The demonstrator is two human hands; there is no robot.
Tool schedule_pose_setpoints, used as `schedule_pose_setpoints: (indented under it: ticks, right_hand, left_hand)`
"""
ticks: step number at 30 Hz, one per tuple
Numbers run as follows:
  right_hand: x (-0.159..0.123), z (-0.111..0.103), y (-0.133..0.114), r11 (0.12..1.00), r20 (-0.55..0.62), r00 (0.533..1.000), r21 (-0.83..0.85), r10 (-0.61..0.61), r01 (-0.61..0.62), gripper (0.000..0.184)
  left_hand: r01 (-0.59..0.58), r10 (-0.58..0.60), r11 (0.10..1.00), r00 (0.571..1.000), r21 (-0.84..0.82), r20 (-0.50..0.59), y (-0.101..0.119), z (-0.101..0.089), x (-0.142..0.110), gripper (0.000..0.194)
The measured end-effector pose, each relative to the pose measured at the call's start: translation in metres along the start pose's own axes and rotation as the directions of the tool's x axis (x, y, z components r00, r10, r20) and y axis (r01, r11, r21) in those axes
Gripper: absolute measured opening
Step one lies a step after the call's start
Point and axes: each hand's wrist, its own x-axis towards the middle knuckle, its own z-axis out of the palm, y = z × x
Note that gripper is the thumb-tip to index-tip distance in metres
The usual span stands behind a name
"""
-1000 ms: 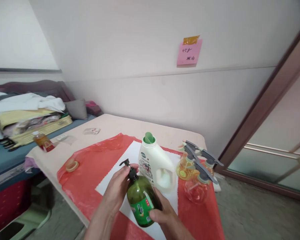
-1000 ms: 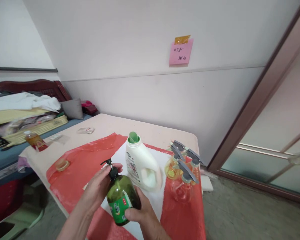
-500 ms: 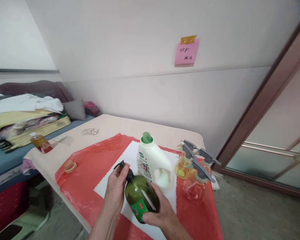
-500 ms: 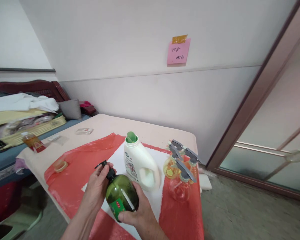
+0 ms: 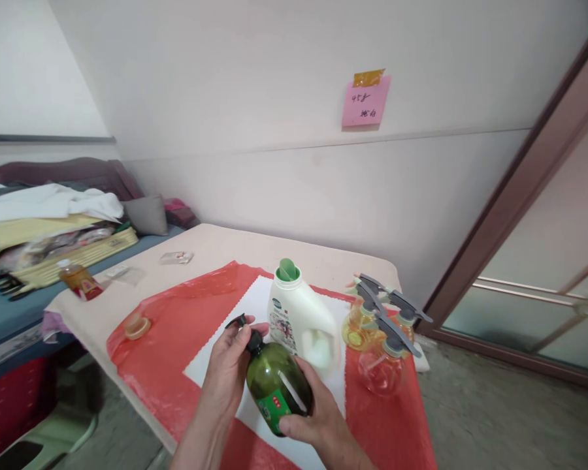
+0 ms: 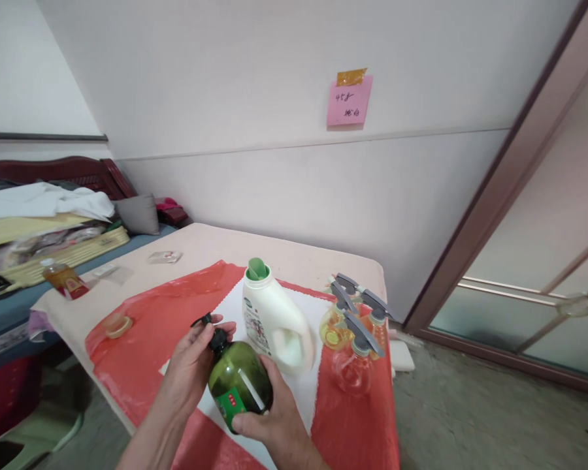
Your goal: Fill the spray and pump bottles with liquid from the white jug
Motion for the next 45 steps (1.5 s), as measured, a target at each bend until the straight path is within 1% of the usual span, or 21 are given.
schedule_pose_setpoints:
  ticks: [6, 8, 9, 11, 14, 15, 17, 18, 20, 22, 24, 26, 28, 31, 33, 35, 37, 39, 40, 42, 45]
  right_hand:
    - [-0.003, 0.001, -0.003, 0.984, -0.088, 0.996, -0.179, -0.017, 0.001, 0.097]
    - [-0.003, 0.001, -0.004, 0.984, -0.096, 0.995, -0.180, -0.018, 0.001, 0.097]
    - [-0.002, 0.001, -0.005, 0.989, -0.088, 0.996, -0.151, -0.015, 0.001, 0.095]
    - [-0.002, 0.001, -0.010, 0.999, -0.051, 0.999, -0.042, 0.002, -0.004, 0.090]
    - [-0.005, 0.001, -0.016, 0.981, 0.063, 0.998, 0.191, 0.031, -0.043, 0.076]
    - [-0.007, 0.001, -0.016, 0.957, 0.108, 0.993, 0.279, 0.057, -0.085, 0.070]
    - [-0.011, -0.001, -0.011, 0.878, 0.187, 0.973, 0.434, 0.132, -0.202, 0.056]
    - [-0.013, -0.002, -0.007, 0.837, 0.221, 0.960, 0.481, 0.172, -0.260, 0.053]
    - [-0.015, -0.004, 0.000, 0.791, 0.258, 0.941, 0.518, 0.219, -0.326, 0.055]
    - [-0.014, -0.003, 0.003, 0.795, 0.256, 0.943, 0.516, 0.214, -0.320, 0.054]
    - [-0.012, -0.001, 0.000, 0.844, 0.219, 0.962, 0.476, 0.161, -0.249, 0.054]
    - [-0.008, 0.002, -0.005, 0.923, 0.165, 0.984, 0.363, 0.073, -0.130, 0.065]
    - [-0.004, 0.003, -0.008, 0.978, 0.117, 0.993, 0.209, 0.003, -0.027, 0.077]
    - [-0.001, 0.002, -0.005, 0.999, 0.036, 0.999, 0.030, -0.029, 0.028, 0.085]
    - [-0.001, 0.000, -0.001, 0.999, 0.010, 0.999, -0.023, -0.036, 0.037, 0.088]
    - [-0.002, -0.001, 0.000, 0.999, 0.042, 0.999, 0.021, -0.027, 0.026, 0.084]
    - [-0.004, -0.001, -0.003, 0.991, 0.110, 0.994, 0.126, 0.020, -0.034, 0.072]
    - [-0.006, 0.000, -0.009, 0.976, 0.168, 0.984, 0.195, 0.062, -0.095, 0.065]
    - [-0.007, 0.001, -0.012, 0.973, 0.181, 0.981, 0.206, 0.067, -0.104, 0.065]
    - [-0.007, 0.002, -0.016, 0.978, 0.179, 0.983, 0.194, 0.037, -0.072, 0.070]
    - [-0.004, 0.003, -0.015, 0.991, 0.125, 0.992, 0.137, -0.007, -0.010, 0.077]
  left_hand:
    - [-0.046, 0.048, 0.998, 0.998, 0.031, -0.045, -0.009, -0.004, 0.005, 0.036]
    - [-0.045, 0.046, 0.999, 0.999, 0.031, -0.028, -0.011, -0.005, 0.006, 0.032]
    - [-0.038, 0.038, 0.999, 0.999, 0.025, -0.011, -0.010, -0.006, 0.005, 0.030]
    - [-0.010, 0.010, 1.000, 0.999, 0.001, 0.042, -0.009, -0.005, 0.004, 0.026]
    - [0.060, -0.054, 0.997, 0.992, -0.048, 0.114, -0.006, -0.002, 0.000, 0.022]
    - [0.086, -0.077, 0.994, 0.988, -0.062, 0.134, -0.005, -0.001, -0.001, 0.023]
    - [0.130, -0.115, 0.987, 0.981, -0.090, 0.157, -0.005, 0.000, -0.003, 0.024]
    - [0.146, -0.128, 0.984, 0.978, -0.102, 0.163, -0.005, 0.000, -0.003, 0.025]
    - [0.172, -0.151, 0.978, 0.974, -0.119, 0.167, -0.005, 0.000, -0.004, 0.026]
    - [0.186, -0.166, 0.975, 0.973, -0.121, 0.161, -0.005, 0.000, -0.003, 0.028]
    - [0.163, -0.150, 0.980, 0.981, -0.112, 0.120, -0.005, 0.001, -0.003, 0.031]
    - [0.102, -0.098, 0.991, 0.994, -0.088, 0.049, -0.006, 0.002, -0.003, 0.033]
    - [0.023, -0.023, 0.999, 1.000, -0.046, 0.002, -0.007, 0.003, -0.002, 0.032]
    - [-0.082, 0.083, 0.996, 0.996, 0.047, -0.031, -0.009, 0.003, -0.001, 0.030]
    - [-0.106, 0.112, 0.991, 0.992, 0.081, -0.066, -0.010, 0.001, 0.000, 0.030]
    - [-0.082, 0.086, 0.995, 0.993, 0.049, -0.075, -0.010, -0.001, 0.000, 0.032]
    - [-0.017, 0.017, 1.000, 1.000, -0.014, -0.026, -0.007, -0.002, 0.000, 0.034]
    - [0.050, -0.049, 0.998, 0.998, -0.048, 0.028, -0.004, -0.002, -0.002, 0.034]
    - [0.072, -0.070, 0.996, 0.997, -0.054, 0.045, -0.003, -0.002, -0.002, 0.034]
    - [0.079, -0.076, 0.995, 0.996, -0.057, 0.055, -0.003, -0.001, -0.003, 0.033]
    - [0.032, -0.031, 0.998, 0.999, -0.049, 0.031, -0.005, 0.000, -0.002, 0.033]
